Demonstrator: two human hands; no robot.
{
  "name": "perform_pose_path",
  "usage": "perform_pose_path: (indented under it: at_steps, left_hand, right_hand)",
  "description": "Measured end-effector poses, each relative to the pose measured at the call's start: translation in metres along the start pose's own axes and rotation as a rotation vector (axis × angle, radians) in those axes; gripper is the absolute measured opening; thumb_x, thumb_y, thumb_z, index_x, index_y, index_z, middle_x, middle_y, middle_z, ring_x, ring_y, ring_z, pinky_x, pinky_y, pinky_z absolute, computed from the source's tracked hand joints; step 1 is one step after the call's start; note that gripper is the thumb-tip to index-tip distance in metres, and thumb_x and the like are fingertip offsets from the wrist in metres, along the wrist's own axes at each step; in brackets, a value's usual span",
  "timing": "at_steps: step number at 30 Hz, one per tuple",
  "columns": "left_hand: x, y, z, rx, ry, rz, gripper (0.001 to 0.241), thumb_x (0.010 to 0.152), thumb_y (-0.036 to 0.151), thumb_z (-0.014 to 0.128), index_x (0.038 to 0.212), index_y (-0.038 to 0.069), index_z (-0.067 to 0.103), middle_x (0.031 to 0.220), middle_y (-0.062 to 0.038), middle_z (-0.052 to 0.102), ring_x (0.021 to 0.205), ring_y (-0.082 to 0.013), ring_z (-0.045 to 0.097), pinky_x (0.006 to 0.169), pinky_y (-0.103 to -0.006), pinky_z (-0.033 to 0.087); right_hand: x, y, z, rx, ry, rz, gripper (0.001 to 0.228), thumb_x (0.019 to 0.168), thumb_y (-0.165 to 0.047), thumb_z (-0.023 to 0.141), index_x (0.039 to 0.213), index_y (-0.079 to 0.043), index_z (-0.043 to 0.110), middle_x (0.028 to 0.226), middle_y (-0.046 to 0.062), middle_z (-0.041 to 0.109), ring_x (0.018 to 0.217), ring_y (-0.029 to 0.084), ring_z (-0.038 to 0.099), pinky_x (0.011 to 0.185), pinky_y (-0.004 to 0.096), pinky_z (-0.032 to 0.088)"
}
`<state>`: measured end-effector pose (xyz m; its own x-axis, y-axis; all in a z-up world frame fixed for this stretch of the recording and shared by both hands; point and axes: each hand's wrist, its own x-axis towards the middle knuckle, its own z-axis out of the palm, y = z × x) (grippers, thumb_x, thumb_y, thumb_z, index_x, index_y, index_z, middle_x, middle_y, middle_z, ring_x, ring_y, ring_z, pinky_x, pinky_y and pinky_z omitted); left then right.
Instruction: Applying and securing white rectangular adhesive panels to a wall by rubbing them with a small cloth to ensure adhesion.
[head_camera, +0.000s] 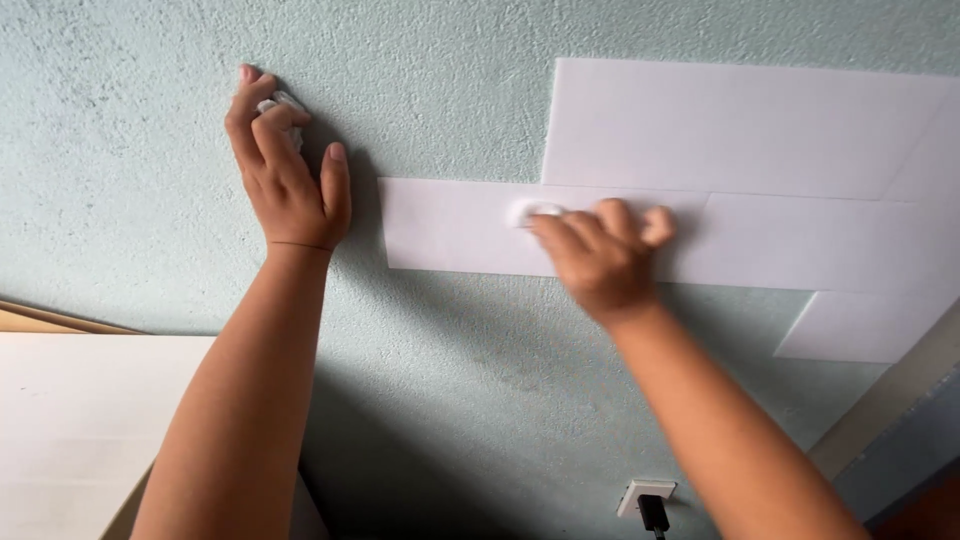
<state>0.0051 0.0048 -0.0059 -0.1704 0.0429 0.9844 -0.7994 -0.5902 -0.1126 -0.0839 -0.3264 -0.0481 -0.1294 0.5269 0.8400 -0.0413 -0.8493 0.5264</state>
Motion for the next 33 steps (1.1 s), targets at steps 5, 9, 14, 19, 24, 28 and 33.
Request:
perform_pose_path:
  at_steps: [5, 9, 14, 19, 24, 28, 33]
  left_hand:
    - [0.001, 0.003, 0.0, -0.001, 0.005, 0.003, 0.039, 0.113, 0.034, 0.05, 0.117, -0.005, 0.053, 0.147, -0.027, 0.044, 0.153, -0.0555, 0.037, 0.128, -0.0706, 0.037]
    - [0.001, 0.005, 0.0, 0.009, 0.005, 0.005, 0.039, 0.113, 0.035, 0.051, 0.117, -0.004, 0.052, 0.147, -0.026, 0.044, 0.152, -0.0554, 0.037, 0.126, -0.0715, 0.038]
    - [0.001, 0.004, 0.001, 0.008, 0.008, -0.004, 0.042, 0.113, 0.038, 0.05, 0.117, -0.004, 0.053, 0.148, -0.026, 0.044, 0.153, -0.0545, 0.036, 0.127, -0.0708, 0.038]
    - [0.0, 0.004, 0.002, 0.009, 0.001, -0.011, 0.042, 0.113, 0.038, 0.05, 0.118, -0.004, 0.053, 0.148, -0.025, 0.042, 0.154, -0.0542, 0.035, 0.128, -0.0702, 0.038]
    - [0.001, 0.003, 0.0, 0.015, 0.003, 0.0, 0.038, 0.111, 0.034, 0.052, 0.116, -0.003, 0.053, 0.147, -0.026, 0.045, 0.153, -0.0544, 0.037, 0.128, -0.0704, 0.037]
    - [0.0, 0.001, 0.001, 0.024, -0.002, -0.015, 0.039, 0.112, 0.036, 0.051, 0.117, -0.003, 0.053, 0.148, -0.025, 0.044, 0.154, -0.0531, 0.037, 0.129, -0.0688, 0.035]
    - [0.0, 0.002, 0.002, -0.007, 0.015, -0.011, 0.037, 0.111, 0.032, 0.051, 0.116, -0.004, 0.054, 0.148, -0.025, 0.044, 0.153, -0.0517, 0.038, 0.13, -0.0686, 0.037]
  right_hand:
    - [-0.071, 0.079, -0.022, -0.055, -0.063, 0.192, 0.014, 0.11, -0.031, 0.09, 0.101, -0.036, 0.081, 0.09, -0.017, 0.075, 0.096, 0.02, 0.066, 0.102, 0.044, 0.024]
    - [-0.077, 0.076, -0.021, -0.056, -0.01, 0.389, 0.012, 0.11, -0.02, 0.086, 0.101, -0.021, 0.077, 0.108, -0.01, 0.087, 0.098, 0.023, 0.064, 0.098, 0.046, 0.026]
    - [-0.042, 0.019, 0.003, -0.04, 0.04, 0.486, 0.002, 0.111, -0.019, 0.074, 0.108, -0.019, 0.074, 0.103, -0.004, 0.082, 0.097, 0.029, 0.065, 0.098, 0.048, 0.028]
    - [0.011, -0.045, 0.027, 0.017, 0.029, 0.445, 0.004, 0.109, -0.025, 0.075, 0.111, -0.028, 0.074, 0.105, -0.015, 0.079, 0.094, 0.021, 0.064, 0.098, 0.043, 0.025]
    - [0.058, -0.12, 0.045, 0.048, 0.075, 0.27, 0.006, 0.109, -0.036, 0.078, 0.113, -0.033, 0.075, 0.099, -0.016, 0.078, 0.086, 0.016, 0.063, 0.093, 0.042, 0.029]
    - [0.082, -0.156, 0.053, 0.078, 0.057, 0.281, 0.009, 0.111, -0.029, 0.069, 0.103, -0.03, 0.071, 0.083, -0.012, 0.063, 0.083, 0.017, 0.059, 0.094, 0.042, 0.03]
    - [0.084, -0.158, 0.051, 0.032, 0.109, 0.213, 0.017, 0.112, -0.029, 0.071, 0.095, -0.033, 0.069, 0.077, -0.013, 0.052, 0.077, 0.014, 0.05, 0.09, 0.039, 0.03]
